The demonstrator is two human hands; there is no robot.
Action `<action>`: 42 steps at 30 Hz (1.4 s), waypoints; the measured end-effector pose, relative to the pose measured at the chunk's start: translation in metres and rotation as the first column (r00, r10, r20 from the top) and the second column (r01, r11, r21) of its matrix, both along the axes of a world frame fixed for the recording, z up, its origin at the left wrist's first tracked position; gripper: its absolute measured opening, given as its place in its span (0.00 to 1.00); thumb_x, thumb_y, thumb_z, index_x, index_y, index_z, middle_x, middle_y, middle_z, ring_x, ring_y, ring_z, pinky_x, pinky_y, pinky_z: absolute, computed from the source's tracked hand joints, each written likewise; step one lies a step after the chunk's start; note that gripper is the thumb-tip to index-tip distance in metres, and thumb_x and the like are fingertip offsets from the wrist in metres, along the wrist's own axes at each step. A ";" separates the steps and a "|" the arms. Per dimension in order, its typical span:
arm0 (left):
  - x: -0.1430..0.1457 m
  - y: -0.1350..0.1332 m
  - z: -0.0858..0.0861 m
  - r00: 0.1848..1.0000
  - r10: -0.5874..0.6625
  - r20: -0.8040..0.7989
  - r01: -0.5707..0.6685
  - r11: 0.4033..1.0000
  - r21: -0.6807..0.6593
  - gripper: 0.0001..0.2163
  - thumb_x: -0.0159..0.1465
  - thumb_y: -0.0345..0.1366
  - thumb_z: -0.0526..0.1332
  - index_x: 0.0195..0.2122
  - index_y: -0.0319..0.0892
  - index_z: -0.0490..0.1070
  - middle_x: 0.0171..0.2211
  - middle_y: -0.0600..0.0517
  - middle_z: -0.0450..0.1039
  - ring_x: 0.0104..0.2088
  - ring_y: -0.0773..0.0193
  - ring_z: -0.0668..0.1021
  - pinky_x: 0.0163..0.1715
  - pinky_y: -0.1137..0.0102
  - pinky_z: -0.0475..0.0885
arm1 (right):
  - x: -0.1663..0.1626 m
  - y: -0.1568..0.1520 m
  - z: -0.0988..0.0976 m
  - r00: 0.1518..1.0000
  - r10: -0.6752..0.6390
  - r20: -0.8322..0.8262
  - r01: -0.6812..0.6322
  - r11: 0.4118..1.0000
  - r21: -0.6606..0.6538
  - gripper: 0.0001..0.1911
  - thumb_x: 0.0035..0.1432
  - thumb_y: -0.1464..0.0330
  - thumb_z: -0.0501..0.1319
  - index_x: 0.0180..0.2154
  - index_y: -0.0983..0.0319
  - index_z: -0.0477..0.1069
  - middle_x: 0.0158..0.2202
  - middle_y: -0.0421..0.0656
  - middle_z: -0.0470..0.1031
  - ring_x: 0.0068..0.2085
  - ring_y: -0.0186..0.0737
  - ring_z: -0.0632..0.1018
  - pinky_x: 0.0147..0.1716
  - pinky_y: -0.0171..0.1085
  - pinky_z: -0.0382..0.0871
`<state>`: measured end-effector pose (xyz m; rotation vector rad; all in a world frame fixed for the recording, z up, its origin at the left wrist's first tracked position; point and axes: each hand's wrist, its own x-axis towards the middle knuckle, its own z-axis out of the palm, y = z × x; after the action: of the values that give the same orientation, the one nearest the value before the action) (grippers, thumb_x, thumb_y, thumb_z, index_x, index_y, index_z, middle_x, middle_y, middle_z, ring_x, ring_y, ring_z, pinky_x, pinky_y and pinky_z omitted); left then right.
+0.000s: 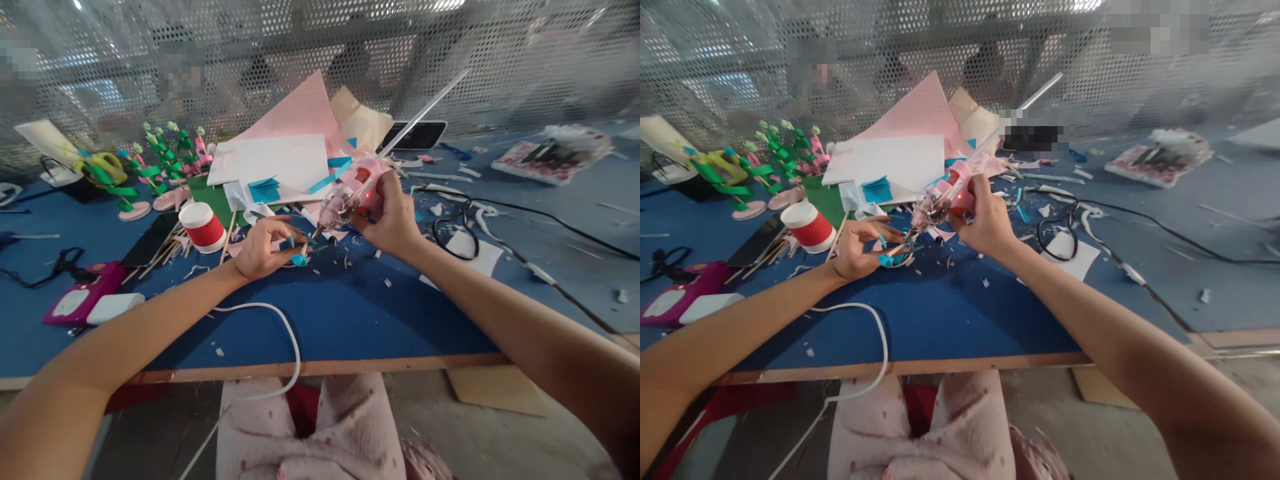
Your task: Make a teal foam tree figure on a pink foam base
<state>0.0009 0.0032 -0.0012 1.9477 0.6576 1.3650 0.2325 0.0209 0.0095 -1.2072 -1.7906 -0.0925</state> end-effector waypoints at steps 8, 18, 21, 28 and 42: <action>0.001 -0.006 0.012 0.996 -0.013 -0.083 -0.003 0.980 -0.198 0.14 0.41 0.22 0.70 0.16 0.41 0.63 0.26 0.48 0.75 0.36 0.60 0.77 0.55 0.58 0.60 | 0.005 0.004 -0.002 1.000 0.020 0.021 -0.019 0.998 -0.055 0.22 0.38 0.68 0.62 0.39 0.58 0.61 0.26 0.40 0.67 0.27 0.39 0.68 0.26 0.40 0.62; 0.002 -0.007 0.019 0.962 -0.080 -0.261 0.060 0.995 -0.084 0.11 0.45 0.27 0.68 0.15 0.44 0.66 0.25 0.51 0.75 0.36 0.60 0.76 0.58 0.53 0.56 | 0.008 0.005 -0.001 0.992 0.036 0.120 -0.030 0.998 -0.048 0.22 0.37 0.67 0.63 0.39 0.58 0.61 0.24 0.38 0.65 0.25 0.38 0.67 0.25 0.38 0.60; -0.001 -0.006 0.018 0.946 -0.103 -0.306 0.100 0.995 -0.025 0.09 0.46 0.27 0.68 0.18 0.44 0.68 0.27 0.49 0.76 0.36 0.59 0.76 0.57 0.52 0.58 | 0.009 0.005 0.000 0.990 0.048 0.134 -0.041 0.998 -0.052 0.22 0.37 0.67 0.63 0.38 0.58 0.61 0.24 0.38 0.65 0.25 0.37 0.67 0.24 0.37 0.59; -0.011 0.001 0.004 0.896 0.169 -0.410 0.210 0.652 0.729 0.04 0.59 0.30 0.56 0.26 0.43 0.66 0.33 0.53 0.78 0.36 0.64 0.78 0.48 0.60 0.70 | 0.010 0.003 0.003 0.985 0.067 0.156 -0.064 0.998 -0.025 0.17 0.41 0.66 0.61 0.35 0.59 0.59 0.24 0.39 0.64 0.24 0.36 0.65 0.23 0.36 0.57; -0.007 0.004 0.010 0.905 0.358 -0.229 0.161 0.208 0.965 0.05 0.59 0.29 0.55 0.27 0.44 0.64 0.31 0.54 0.78 0.32 0.65 0.79 0.41 0.63 0.73 | 0.010 0.001 0.009 0.986 0.108 0.124 -0.104 0.994 -0.037 0.15 0.40 0.67 0.58 0.31 0.57 0.54 0.23 0.37 0.63 0.23 0.34 0.65 0.23 0.36 0.58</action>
<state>-0.0063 0.0075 0.0087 3.3838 -0.0813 1.6407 0.2425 0.0216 0.0183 -1.1459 -1.9691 -0.0817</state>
